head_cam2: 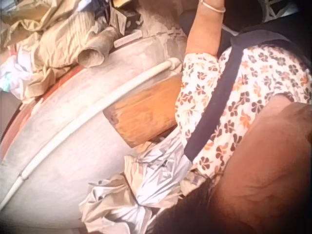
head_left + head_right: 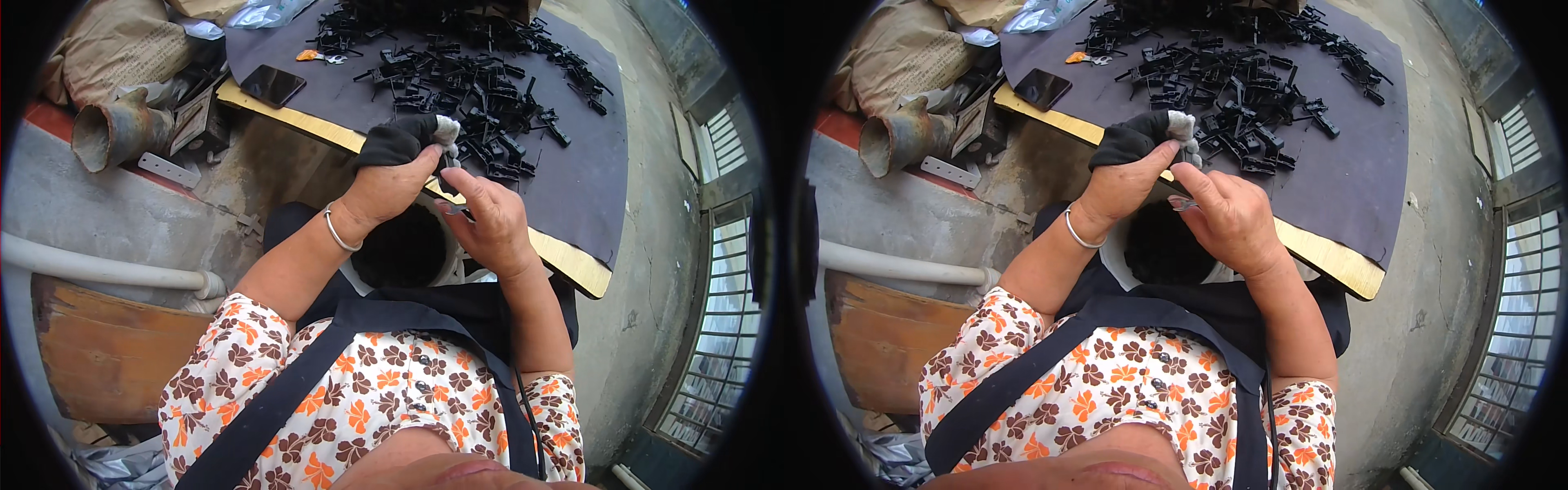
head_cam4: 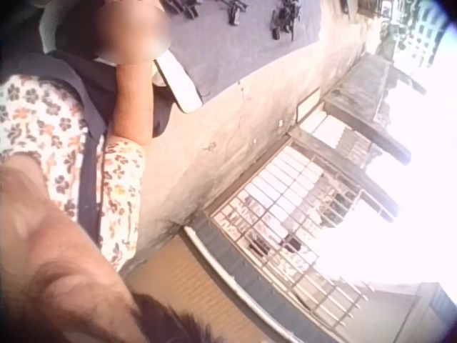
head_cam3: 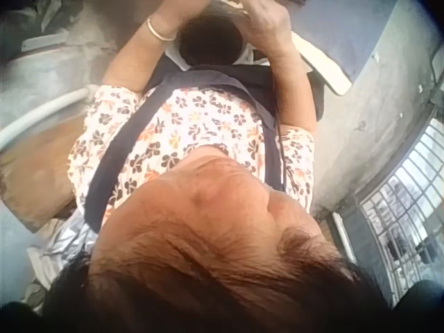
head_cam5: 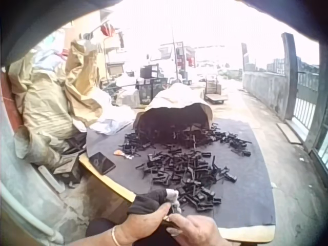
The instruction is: Manually assembling small black plastic components by hand at a workstation.
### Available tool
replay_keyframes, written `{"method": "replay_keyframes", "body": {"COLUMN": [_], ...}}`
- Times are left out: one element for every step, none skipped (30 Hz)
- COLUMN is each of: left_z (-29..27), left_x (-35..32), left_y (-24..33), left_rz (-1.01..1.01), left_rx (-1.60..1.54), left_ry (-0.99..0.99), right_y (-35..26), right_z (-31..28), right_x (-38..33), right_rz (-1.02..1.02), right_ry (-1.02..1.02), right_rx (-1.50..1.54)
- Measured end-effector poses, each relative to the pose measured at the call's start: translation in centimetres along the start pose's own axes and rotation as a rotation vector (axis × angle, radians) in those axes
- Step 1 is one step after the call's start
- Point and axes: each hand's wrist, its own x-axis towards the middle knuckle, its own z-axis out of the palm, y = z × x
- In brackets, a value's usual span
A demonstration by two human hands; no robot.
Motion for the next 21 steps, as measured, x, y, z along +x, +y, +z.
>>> {"method": "replay_keyframes", "body": {"left_z": [0.3, 0.4, 0.5, 0.0, -0.3, -0.7, -1.2, -2.2, -2.0, -1.7, -1.0, -0.5, -0.1, -0.6, -0.4, -0.2, 0.0, -0.1, -0.3, -0.6, -0.5], "left_x": [-0.6, -1.3, -1.7, -2.2, -2.6, -3.1, -3.4, -3.2, -3.4, -3.5, -3.4, -3.9, -4.3, -4.4, -4.4, -4.3, -4.3, -4.4, -4.4, -4.7, -4.7], "left_y": [0.1, 0.1, 0.3, 0.4, 0.4, 0.0, -0.1, -0.3, 1.1, 2.5, 2.5, 1.6, 0.8, 0.3, 0.4, 0.6, 0.7, 0.3, 0.2, 0.6, 0.5], "left_rz": [0.033, -0.011, -0.053, -0.129, -0.128, 0.013, 0.152, 0.422, 0.462, 0.504, 0.513, 0.392, 0.273, 0.373, 0.371, 0.313, 0.253, 0.135, 0.017, -0.248, -0.251], "left_rx": [0.03, 0.001, -0.03, -0.076, -0.076, 0.101, 0.278, 0.54, 0.628, 0.711, 0.606, 0.494, 0.378, 0.531, 0.528, 0.415, 0.302, 0.178, 0.053, -0.186, -0.19], "left_ry": [-0.006, -0.018, -0.032, -0.102, -0.099, -0.019, 0.063, 0.075, -0.005, -0.085, -0.146, -0.199, -0.253, -0.326, -0.326, -0.25, -0.175, -0.154, -0.13, -0.164, -0.168], "right_y": [0.0, 0.1, 0.1, 0.0, -0.2, -0.3, -0.4, 0.0, 0.0, -0.2, -0.4, -1.4, -1.9, -2.0, -1.8, -1.5, -1.3, -1.7, -1.9, -1.9, -2.1], "right_z": [0.1, 0.1, 0.1, 0.1, 0.1, 0.1, 0.1, -0.1, 0.2, 0.4, 0.6, 0.4, 0.6, 0.7, 0.8, 0.7, 0.3, -0.7, -1.0, -1.1, -1.0], "right_x": [0.0, 0.0, -0.1, -0.1, -0.2, -0.3, -0.5, -0.5, -0.5, -0.7, -0.8, -0.6, -0.7, -0.7, -0.8, -0.7, -0.7, -0.3, -0.4, -0.5, -0.4], "right_rz": [-0.004, -0.01, -0.016, -0.019, 0.079, 0.178, 0.385, 0.496, 0.494, 0.629, 0.76, 0.819, 0.801, 0.785, 0.697, 0.596, 0.495, 0.472, 0.399, 0.326, 0.247], "right_ry": [0.0, -0.013, -0.026, -0.028, 0.09, 0.209, 0.269, 0.269, 0.263, 0.217, 0.165, 0.111, 0.092, 0.075, 0.065, 0.086, 0.105, 0.036, -0.019, -0.073, -0.087], "right_rx": [0.004, 0.035, 0.062, 0.062, 0.108, 0.152, 0.196, 0.283, 0.289, 0.571, 0.855, 1.013, 0.999, 0.986, 0.856, 0.718, 0.58, 0.517, 0.496, 0.474, 0.443]}}
